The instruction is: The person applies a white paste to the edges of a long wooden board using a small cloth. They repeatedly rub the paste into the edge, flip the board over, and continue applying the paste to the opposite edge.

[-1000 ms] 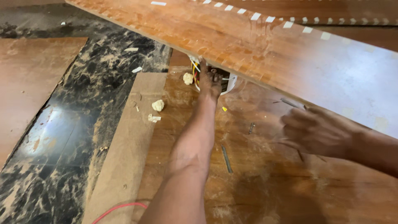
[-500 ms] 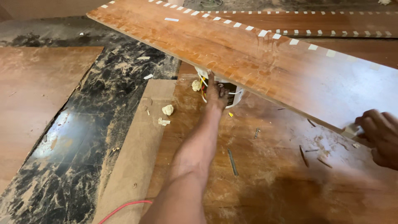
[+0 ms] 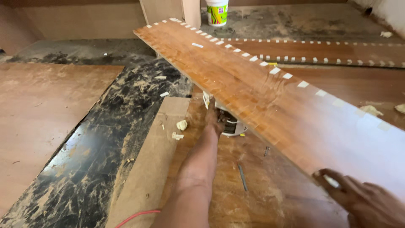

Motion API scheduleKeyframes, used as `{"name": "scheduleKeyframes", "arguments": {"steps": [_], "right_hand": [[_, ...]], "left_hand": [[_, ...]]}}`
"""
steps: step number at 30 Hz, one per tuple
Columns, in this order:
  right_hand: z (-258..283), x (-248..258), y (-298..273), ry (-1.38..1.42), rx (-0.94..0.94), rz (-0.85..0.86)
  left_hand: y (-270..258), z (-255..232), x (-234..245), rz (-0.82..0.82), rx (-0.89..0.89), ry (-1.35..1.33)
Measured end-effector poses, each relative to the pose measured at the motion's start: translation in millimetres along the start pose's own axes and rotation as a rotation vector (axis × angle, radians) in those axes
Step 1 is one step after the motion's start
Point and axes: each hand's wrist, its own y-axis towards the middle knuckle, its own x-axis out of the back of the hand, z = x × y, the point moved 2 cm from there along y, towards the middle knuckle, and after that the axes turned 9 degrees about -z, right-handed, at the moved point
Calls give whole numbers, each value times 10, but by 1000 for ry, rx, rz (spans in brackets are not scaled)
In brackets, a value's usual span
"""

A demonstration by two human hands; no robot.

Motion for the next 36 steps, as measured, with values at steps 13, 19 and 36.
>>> {"name": "scheduleKeyframes", "arguments": {"steps": [13,19,36], "right_hand": [[-183,-74,380,-121,22,-288],[-428,419,21,-24,-86,-264],[-759,338,59,62,-108,-378]], "left_hand": [[93,-116,149,-35,-14,35],[-273,-283,358,-113,14,21],[-581,-912,-264,-293,-244,497]]}}
